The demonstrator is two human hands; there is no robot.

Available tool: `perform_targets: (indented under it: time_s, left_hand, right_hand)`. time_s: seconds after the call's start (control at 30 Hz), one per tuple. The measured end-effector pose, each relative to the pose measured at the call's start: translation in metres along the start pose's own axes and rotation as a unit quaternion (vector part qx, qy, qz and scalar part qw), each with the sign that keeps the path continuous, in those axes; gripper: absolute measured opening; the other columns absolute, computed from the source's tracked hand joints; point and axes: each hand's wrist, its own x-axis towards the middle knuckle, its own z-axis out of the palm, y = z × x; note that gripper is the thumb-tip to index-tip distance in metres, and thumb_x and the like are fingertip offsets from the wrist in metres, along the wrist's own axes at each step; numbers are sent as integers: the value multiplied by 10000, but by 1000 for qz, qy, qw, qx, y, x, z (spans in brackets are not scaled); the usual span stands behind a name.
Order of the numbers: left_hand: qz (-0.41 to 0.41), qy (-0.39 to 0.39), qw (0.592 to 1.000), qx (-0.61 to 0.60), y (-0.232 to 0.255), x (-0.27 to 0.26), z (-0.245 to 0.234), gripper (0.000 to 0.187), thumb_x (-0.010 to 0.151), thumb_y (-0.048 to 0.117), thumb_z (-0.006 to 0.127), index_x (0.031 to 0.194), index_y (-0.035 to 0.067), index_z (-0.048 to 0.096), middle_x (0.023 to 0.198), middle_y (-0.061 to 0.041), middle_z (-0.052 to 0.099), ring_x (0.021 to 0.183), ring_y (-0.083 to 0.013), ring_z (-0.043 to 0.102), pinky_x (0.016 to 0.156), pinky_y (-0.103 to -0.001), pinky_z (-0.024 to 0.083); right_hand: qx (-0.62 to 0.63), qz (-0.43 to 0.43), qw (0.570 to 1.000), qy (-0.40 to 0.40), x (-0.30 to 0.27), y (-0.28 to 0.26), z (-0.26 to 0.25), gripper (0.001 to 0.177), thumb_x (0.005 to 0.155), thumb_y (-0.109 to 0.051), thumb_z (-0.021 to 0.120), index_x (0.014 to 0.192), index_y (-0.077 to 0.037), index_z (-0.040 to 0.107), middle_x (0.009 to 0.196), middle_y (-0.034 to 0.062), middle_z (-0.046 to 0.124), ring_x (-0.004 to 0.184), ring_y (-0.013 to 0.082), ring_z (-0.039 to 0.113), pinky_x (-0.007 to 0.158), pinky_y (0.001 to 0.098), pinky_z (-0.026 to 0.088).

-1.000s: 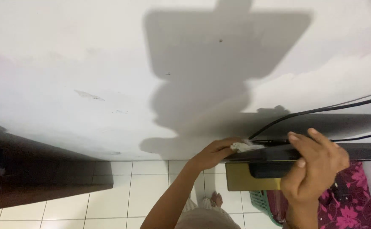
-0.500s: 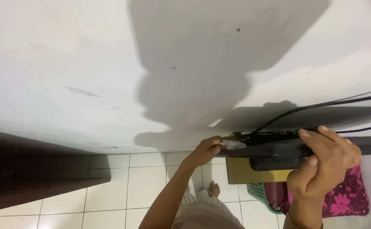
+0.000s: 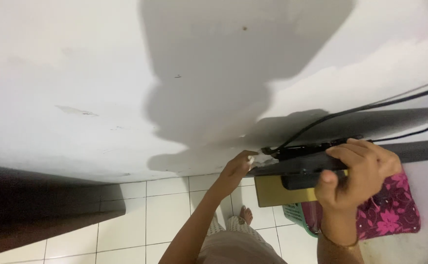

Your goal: Cleaning the television screen and its edges with a cloth.

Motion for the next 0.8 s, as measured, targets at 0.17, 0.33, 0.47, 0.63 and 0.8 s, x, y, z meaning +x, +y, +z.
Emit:
perform_targets:
  time_s: [0.17,0.33,0.47,0.63,0.8]
  left_hand:
    - [148,-60,984,84,53,-16,1,733,822,467,831,1370,43,591,1344,-104,581,1215,-247,585,1033,-384,522]
    - [114,-80,977,162,49,-23,12,677,767,455,874,1260,47,653,1289,-97,649,1163,-254,632,968,-395,534]
    - [137,-91,975,150,46,-31,24,620,719,448,893,1161,50,718,1246,-87,692,1142,-258,682,920,-395,561]
    - [97,-110,980,132,54,-40,31,680,686,432,915,1213,59,702,1241,-72,677,1154,-258,682,939,-382,588]
    - [16,-116,987,112,64,-44,40,745,600,398,936,1219,54,707,1264,-67,645,1179,-252,651,912,-416,603]
  right_hand:
    - [-6,-2,998,67,-7,9,3,642,1097,-666,454,956,-85,688,948,40,671,1043,237,579,1010,364,351]
    - [17,8,996,91,-7,9,-9,682,1059,-706,454,914,-79,678,901,43,664,1010,235,589,999,355,366]
    - [33,-2,996,87,-12,9,-24,685,1050,-679,435,848,-63,656,845,54,668,947,257,617,950,389,372]
    - [41,-8,994,104,-21,10,-36,691,1035,-685,419,828,-70,658,810,34,661,898,245,615,941,411,368]
    - [60,-11,994,95,-26,10,-47,671,1045,-660,411,819,-86,674,789,23,668,880,232,621,906,397,351]
